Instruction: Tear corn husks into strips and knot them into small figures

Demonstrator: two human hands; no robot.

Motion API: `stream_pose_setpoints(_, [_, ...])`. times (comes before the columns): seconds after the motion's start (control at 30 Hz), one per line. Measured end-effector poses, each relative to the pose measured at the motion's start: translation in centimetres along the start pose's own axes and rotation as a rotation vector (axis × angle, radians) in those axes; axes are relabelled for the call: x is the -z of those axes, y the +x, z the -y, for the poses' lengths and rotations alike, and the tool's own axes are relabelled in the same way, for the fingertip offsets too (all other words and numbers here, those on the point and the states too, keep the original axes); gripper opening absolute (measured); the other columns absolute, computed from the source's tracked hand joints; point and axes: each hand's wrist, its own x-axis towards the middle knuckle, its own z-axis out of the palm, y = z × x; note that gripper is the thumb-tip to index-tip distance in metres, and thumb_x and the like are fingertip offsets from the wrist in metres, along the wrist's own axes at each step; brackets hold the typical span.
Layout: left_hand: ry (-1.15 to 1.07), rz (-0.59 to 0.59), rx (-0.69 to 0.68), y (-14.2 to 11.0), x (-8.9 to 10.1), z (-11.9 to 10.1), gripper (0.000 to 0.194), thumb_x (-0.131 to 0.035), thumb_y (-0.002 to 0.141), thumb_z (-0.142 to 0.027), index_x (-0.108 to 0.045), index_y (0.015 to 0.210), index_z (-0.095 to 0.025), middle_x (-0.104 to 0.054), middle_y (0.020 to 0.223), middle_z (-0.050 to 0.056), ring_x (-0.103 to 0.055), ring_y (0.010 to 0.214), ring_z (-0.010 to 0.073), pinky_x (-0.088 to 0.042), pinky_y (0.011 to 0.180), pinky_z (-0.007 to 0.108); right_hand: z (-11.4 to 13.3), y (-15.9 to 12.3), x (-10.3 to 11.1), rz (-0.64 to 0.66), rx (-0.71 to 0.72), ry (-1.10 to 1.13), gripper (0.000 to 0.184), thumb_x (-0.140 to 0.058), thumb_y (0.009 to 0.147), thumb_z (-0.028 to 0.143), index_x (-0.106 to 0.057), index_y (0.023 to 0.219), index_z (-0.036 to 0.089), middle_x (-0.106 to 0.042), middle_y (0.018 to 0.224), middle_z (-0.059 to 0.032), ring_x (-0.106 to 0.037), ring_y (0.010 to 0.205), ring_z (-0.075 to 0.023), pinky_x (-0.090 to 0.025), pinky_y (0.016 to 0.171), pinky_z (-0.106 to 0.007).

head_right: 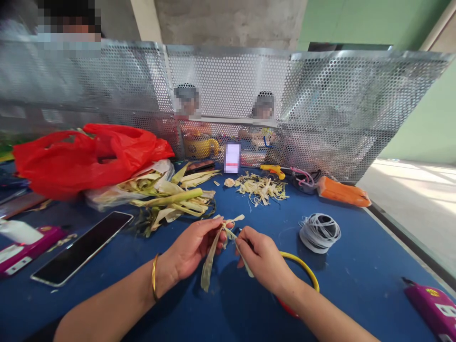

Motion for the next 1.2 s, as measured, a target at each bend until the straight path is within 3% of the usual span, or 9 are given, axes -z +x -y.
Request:
stream_pose_setpoints(0.17, [0.008, -0.007, -0.014, 0.0, -0.4, 0.1, 0.016, -0.073, 0.069, -0.024, -0.063, 0.066, -0.012, -0.059, 0.058, 0.000, -0.051, 0.050, 0.0070, -0.039, 0.051, 0.019, -0.4, 0.1, 0.1, -0.029, 0.107, -0.116, 0.026, -0.046, 0.091, 0.030, -0.050, 0.068, 0.020, -0.058, 0.062, 0.0032, -0.055, 0.059, -0.0118, -0.041, 0.054, -0.021])
stream_pose_setpoints(0.23, [0.035, 0.000, -0.036, -0.1, -0.6, 0.2, 0.020, -0.074, 0.068, -0.026, -0.061, 0.063, -0.012, -0.059, 0.058, 0.000, -0.051, 0.050, 0.0074, -0.038, 0.050, 0.019, -0.6, 0.2, 0.2, -0.193, 0.162, -0.132, 0.024, -0.049, 0.091, 0.033, -0.056, 0.072, 0.019, -0.059, 0.068, 0.0011, -0.055, 0.063, -0.0132, -0.043, 0.057, -0.023])
stream_pose_setpoints(0.33, [0.082, 0.027, -0.016, -0.3, -0.7, 0.3, 0.024, -0.077, 0.065, -0.031, -0.061, 0.063, -0.013, -0.060, 0.058, 0.001, -0.052, 0.050, 0.0080, -0.038, 0.051, 0.020, -0.8, 0.5, 0.6, -0.417, 0.297, -0.140, 0.017, -0.055, 0.089, 0.032, -0.062, 0.097, 0.019, -0.062, 0.087, -0.0037, -0.057, 0.070, -0.0143, -0.047, 0.067, -0.027])
stream_pose_setpoints(0.47, [0.084, 0.062, 0.037, -0.6, -0.9, 0.2, 0.022, -0.076, 0.064, -0.028, -0.061, 0.064, -0.012, -0.059, 0.056, 0.000, -0.052, 0.049, 0.0082, -0.037, 0.050, 0.020, -0.5, 0.3, 1.2, -0.333, 0.507, -0.368, 0.015, -0.053, 0.091, 0.021, -0.066, 0.098, 0.022, -0.065, 0.096, -0.0050, -0.061, 0.085, -0.0163, -0.044, 0.077, -0.030])
stream_pose_setpoints(0.7, [0.156, 0.089, 0.080, -0.4, -0.9, 0.5, 0.018, -0.076, 0.063, -0.023, -0.062, 0.065, -0.012, -0.057, 0.055, -0.001, -0.050, 0.047, 0.0079, -0.039, 0.051, 0.021, -0.4, 0.1, 1.3, -0.376, 0.572, -0.741, 0.023, -0.043, 0.094, 0.015, -0.063, 0.084, 0.018, -0.066, 0.083, -0.0043, -0.059, 0.078, -0.0162, -0.036, 0.080, -0.034])
stream_pose_setpoints(0.87, [0.120, 0.090, 0.081, -0.4, -0.8, 0.5, 0.020, -0.077, 0.063, -0.025, -0.063, 0.069, -0.011, -0.059, 0.059, 0.001, -0.053, 0.050, 0.0086, -0.040, 0.052, 0.020, -0.1, 0.0, 1.5, -0.467, 0.551, -0.626, 0.017, -0.047, 0.093, 0.017, -0.062, 0.099, 0.020, -0.066, 0.097, -0.0068, -0.060, 0.089, -0.0187, -0.040, 0.079, -0.033])
stream_pose_setpoints(0.93, [0.055, 0.076, 0.075, -0.3, -0.7, 0.4, 0.020, -0.075, 0.067, -0.027, -0.064, 0.072, -0.011, -0.060, 0.062, 0.001, -0.053, 0.051, 0.0084, -0.040, 0.051, 0.020, 0.1, -0.1, 1.6, -0.520, 0.521, -0.543, 0.014, -0.048, 0.093, 0.021, -0.062, 0.093, 0.020, -0.066, 0.092, -0.0062, -0.060, 0.085, -0.0184, -0.040, 0.077, -0.032])
stream_pose_setpoints(1.03, [-0.015, 0.033, 0.052, 0.1, -0.5, 0.4, 0.018, -0.072, 0.070, -0.027, -0.063, 0.073, -0.011, -0.058, 0.062, 0.000, -0.052, 0.050, 0.0069, -0.037, 0.048, 0.018, 0.4, -0.2, 1.5, -0.362, 0.435, -0.463, 0.022, -0.050, 0.094, 0.027, -0.060, 0.076, 0.021, -0.064, 0.076, -0.0009, -0.059, 0.073, -0.0148, -0.039, 0.073, -0.030])
stream_pose_setpoints(1.2, [-0.006, -0.016, 0.038, 0.5, -0.4, 0.5, 0.016, -0.072, 0.070, -0.023, -0.059, 0.071, -0.013, -0.057, 0.061, -0.002, -0.050, 0.048, 0.0053, -0.033, 0.044, 0.016, 0.0, 0.0, 0.5, -0.082, 0.345, -0.427, 0.023, -0.055, 0.092, 0.028, -0.058, 0.071, 0.020, -0.062, 0.070, 0.0036, -0.057, 0.067, -0.0113, -0.039, 0.068, -0.025])
